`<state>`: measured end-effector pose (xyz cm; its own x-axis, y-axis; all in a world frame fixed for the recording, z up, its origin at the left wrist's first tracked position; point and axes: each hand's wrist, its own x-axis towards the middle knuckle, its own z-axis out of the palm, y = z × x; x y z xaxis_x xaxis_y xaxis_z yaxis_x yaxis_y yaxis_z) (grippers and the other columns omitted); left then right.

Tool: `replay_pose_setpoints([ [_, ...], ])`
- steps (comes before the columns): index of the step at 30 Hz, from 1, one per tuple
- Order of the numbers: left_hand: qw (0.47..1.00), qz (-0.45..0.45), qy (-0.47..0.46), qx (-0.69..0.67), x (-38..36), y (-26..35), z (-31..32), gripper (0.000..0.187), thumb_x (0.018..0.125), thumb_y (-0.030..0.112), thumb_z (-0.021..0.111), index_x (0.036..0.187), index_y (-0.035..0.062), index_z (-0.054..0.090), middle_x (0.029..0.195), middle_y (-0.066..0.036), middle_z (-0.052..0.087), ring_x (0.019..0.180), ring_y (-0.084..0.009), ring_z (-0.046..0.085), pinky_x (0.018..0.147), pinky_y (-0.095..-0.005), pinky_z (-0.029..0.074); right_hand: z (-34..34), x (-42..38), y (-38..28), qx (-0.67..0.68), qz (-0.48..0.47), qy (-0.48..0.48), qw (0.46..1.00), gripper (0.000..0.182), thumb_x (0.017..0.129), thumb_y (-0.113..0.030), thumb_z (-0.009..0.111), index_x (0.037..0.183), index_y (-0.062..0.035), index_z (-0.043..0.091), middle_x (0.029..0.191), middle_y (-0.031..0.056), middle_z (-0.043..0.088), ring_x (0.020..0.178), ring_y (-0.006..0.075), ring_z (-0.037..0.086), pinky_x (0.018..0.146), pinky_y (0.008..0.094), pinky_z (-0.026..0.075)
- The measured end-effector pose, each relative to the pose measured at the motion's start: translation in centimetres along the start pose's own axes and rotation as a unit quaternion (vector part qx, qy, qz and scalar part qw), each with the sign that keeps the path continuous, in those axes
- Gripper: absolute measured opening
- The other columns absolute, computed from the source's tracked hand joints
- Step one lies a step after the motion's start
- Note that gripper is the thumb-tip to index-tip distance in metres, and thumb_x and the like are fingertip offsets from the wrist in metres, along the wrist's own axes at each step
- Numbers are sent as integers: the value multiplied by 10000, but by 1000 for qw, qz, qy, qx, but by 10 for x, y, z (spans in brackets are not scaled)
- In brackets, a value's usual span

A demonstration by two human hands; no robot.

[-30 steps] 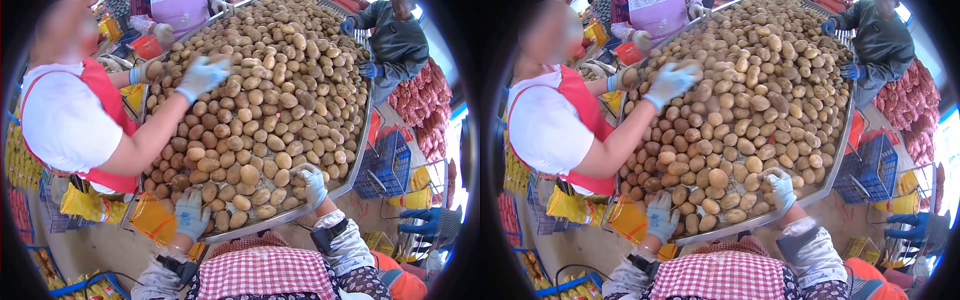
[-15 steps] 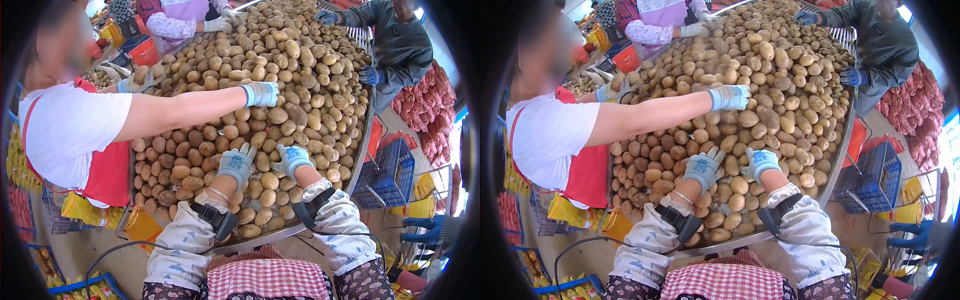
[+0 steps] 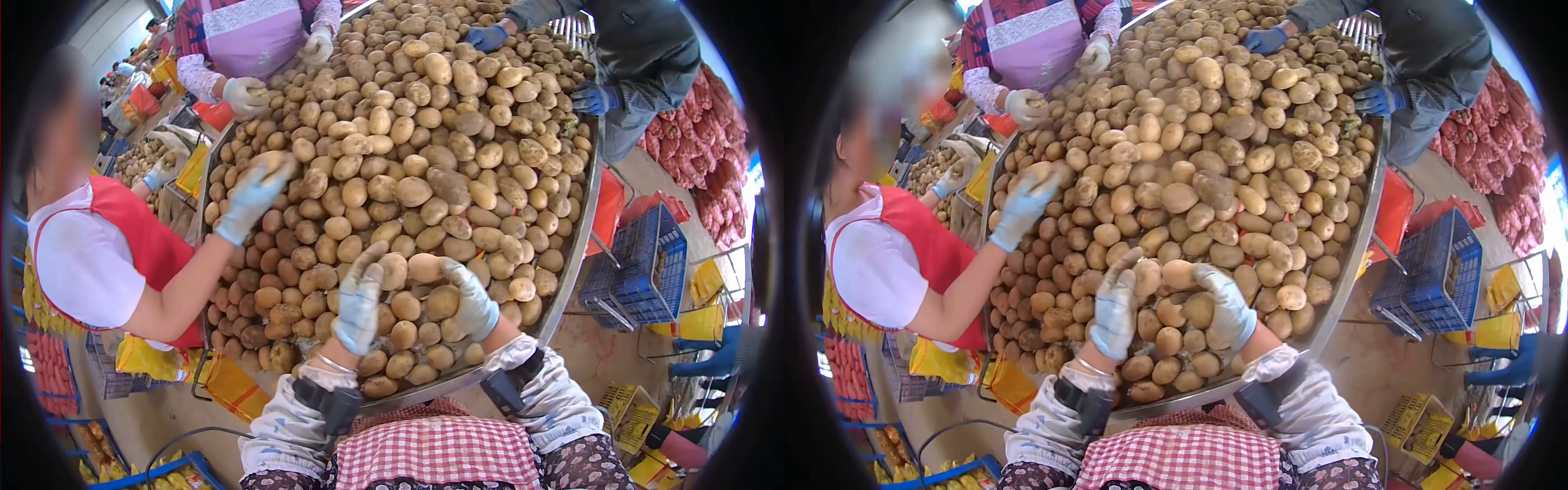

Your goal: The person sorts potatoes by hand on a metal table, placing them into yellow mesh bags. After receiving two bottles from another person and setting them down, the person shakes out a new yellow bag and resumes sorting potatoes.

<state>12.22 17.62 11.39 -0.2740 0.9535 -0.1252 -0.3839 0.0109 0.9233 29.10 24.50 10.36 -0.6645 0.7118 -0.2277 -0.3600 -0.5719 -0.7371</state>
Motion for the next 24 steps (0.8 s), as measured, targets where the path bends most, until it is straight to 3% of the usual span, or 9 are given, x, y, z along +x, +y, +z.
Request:
replay_pose_setpoints([
  [2,978,150,-21,144,-4,-14,28,374,1001,199,444,1321,7,460,1263,-97,544,1176,-168,497,1014,-304,400,6,-10,-3,226,63,17,972,562,940,-507,410,1255,-52,508,1257,127,551,1089,251,571,939,374,469],
  [5,876,289,-101,372,-3,-23,26,375,990,180,452,1317,-2,477,1298,-121,530,1216,-209,482,1052,-329,354,-10,-32,-2,142,-37,-13,989,624,909,-553,432,1284,-58,493,1286,130,537,1138,276,543,956,400,460],
  [6,935,222,-35,275,-1,-27,23,366,980,150,450,1310,-6,484,1300,-128,530,1218,-223,485,1050,-335,356,-18,-37,-4,122,-59,-23,991,640,901,-564,437,1291,-59,489,1293,130,533,1150,283,536,960,407,457],
  [8,859,251,107,434,37,-38,-7,357,932,178,529,1248,13,552,1135,-173,625,1060,-307,585,928,-401,441,-35,-47,-9,230,-21,-24,973,679,886,-592,444,1300,-54,484,1307,141,524,1173,291,524,966,423,454],
  [14,566,115,-62,814,69,-36,25,464,801,269,634,1223,108,531,1189,-151,570,931,-329,612,807,-432,499,-43,-62,-13,403,39,14,914,678,849,-658,457,1266,-128,519,1369,178,454,1240,451,431,924,539,458],
  [17,629,81,-42,772,84,-38,28,369,811,250,613,1154,125,563,1153,-142,580,937,-326,612,784,-448,502,-49,-72,-23,397,43,45,916,690,841,-659,471,1282,-130,511,1345,106,492,1216,334,479,853,520,481],
  [21,842,295,85,445,60,-35,24,273,852,175,607,1102,65,595,987,-146,618,850,-331,628,819,-429,511,-42,-75,-36,292,-3,118,949,624,854,-651,461,1228,-161,560,1232,39,567,1109,242,545,801,471,492],
  [23,922,259,-24,288,22,-15,72,305,870,161,608,1136,14,582,992,-149,624,868,-349,622,855,-415,500,-48,-73,-29,304,3,123,945,621,861,-642,458,1228,-151,559,1242,47,564,1112,252,549,826,486,488],
  [24,872,343,-152,315,24,-23,86,345,882,176,599,1178,5,556,1020,-160,624,907,-357,617,871,-417,491,-53,-71,-27,311,7,126,942,617,868,-632,455,1229,-142,558,1252,55,562,1114,262,553,851,501,484],
])
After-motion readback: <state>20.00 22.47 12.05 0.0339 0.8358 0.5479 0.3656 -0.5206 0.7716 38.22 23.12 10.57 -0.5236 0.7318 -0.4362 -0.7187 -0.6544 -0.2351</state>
